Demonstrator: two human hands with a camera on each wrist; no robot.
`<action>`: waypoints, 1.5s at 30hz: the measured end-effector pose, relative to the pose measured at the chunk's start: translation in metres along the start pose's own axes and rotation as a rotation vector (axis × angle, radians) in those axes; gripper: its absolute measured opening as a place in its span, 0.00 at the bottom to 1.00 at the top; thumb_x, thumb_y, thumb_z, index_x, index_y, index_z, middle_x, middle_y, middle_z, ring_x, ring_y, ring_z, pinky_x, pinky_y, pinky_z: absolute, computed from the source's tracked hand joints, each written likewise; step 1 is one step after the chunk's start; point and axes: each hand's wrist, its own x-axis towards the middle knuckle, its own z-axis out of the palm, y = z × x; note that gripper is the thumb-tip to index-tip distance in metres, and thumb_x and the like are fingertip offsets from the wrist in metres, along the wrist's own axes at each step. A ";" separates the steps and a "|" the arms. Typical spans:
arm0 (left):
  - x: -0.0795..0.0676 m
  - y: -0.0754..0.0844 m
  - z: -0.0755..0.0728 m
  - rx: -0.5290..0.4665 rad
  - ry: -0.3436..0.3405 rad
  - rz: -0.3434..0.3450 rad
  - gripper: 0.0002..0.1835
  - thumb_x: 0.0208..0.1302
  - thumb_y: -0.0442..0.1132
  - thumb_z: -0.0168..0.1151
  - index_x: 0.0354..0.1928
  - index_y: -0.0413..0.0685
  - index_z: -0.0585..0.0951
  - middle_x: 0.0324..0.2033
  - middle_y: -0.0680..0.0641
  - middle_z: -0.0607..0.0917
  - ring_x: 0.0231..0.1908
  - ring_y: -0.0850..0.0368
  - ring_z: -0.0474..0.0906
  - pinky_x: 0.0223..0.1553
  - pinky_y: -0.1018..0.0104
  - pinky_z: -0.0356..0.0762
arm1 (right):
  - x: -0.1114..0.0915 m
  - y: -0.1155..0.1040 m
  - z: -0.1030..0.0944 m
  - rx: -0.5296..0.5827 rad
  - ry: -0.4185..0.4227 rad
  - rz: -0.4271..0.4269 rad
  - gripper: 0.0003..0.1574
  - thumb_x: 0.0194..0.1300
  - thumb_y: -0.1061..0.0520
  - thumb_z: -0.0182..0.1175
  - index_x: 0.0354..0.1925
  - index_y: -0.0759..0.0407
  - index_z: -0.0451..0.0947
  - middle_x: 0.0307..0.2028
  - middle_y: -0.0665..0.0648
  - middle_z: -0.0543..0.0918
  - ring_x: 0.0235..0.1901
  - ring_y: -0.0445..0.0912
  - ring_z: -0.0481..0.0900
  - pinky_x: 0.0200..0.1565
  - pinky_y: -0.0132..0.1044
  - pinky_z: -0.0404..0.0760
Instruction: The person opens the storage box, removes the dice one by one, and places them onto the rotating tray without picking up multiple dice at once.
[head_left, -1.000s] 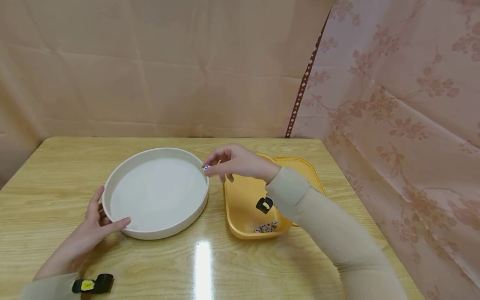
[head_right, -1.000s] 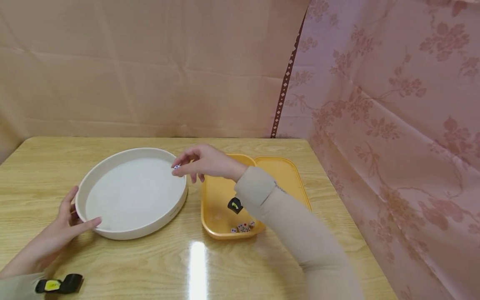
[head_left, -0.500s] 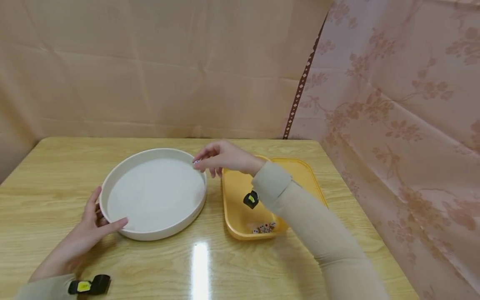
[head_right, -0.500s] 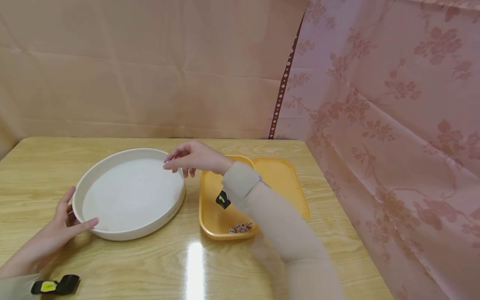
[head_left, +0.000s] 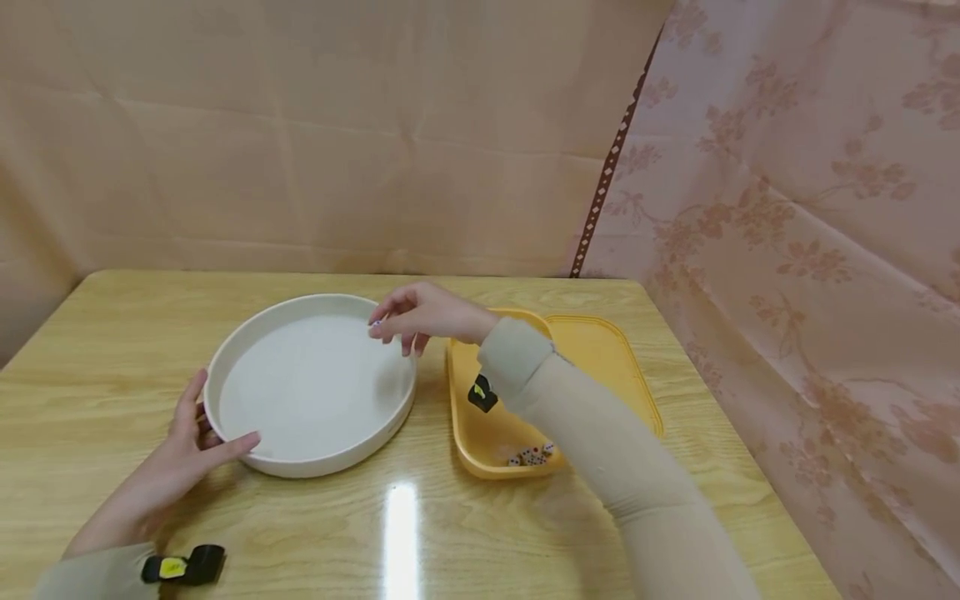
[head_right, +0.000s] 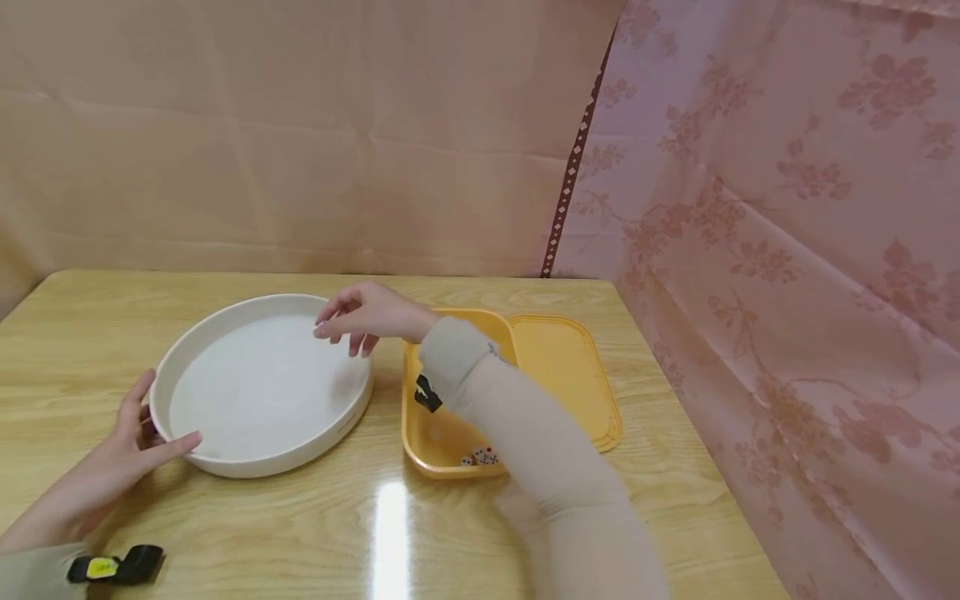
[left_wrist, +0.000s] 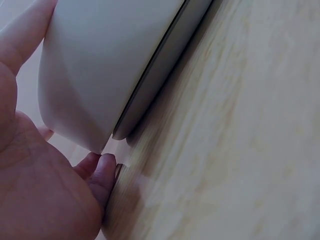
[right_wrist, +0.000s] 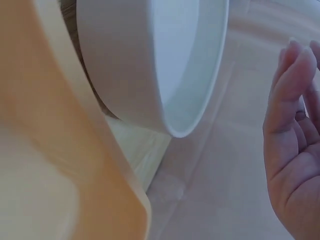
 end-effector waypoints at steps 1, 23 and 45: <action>0.001 0.000 0.000 -0.002 0.001 0.003 0.62 0.71 0.44 0.60 0.70 0.59 0.12 0.72 0.21 0.35 0.66 0.27 0.51 0.41 0.90 0.66 | 0.002 0.001 0.001 0.001 -0.005 0.008 0.15 0.68 0.55 0.63 0.50 0.60 0.80 0.38 0.62 0.84 0.24 0.44 0.79 0.28 0.33 0.81; 0.002 0.001 -0.001 0.010 -0.007 -0.015 0.63 0.71 0.46 0.60 0.70 0.61 0.11 0.73 0.23 0.34 0.69 0.28 0.50 0.41 0.90 0.65 | 0.021 0.015 0.013 -0.016 -0.011 0.151 0.14 0.68 0.56 0.63 0.48 0.63 0.78 0.36 0.63 0.84 0.20 0.43 0.79 0.26 0.32 0.82; 0.002 -0.001 0.003 -0.006 0.014 0.026 0.62 0.70 0.43 0.61 0.71 0.57 0.12 0.73 0.23 0.35 0.67 0.27 0.50 0.42 0.91 0.66 | 0.026 0.035 0.019 -0.058 0.000 0.244 0.13 0.68 0.57 0.64 0.46 0.64 0.79 0.26 0.56 0.79 0.16 0.41 0.76 0.24 0.29 0.79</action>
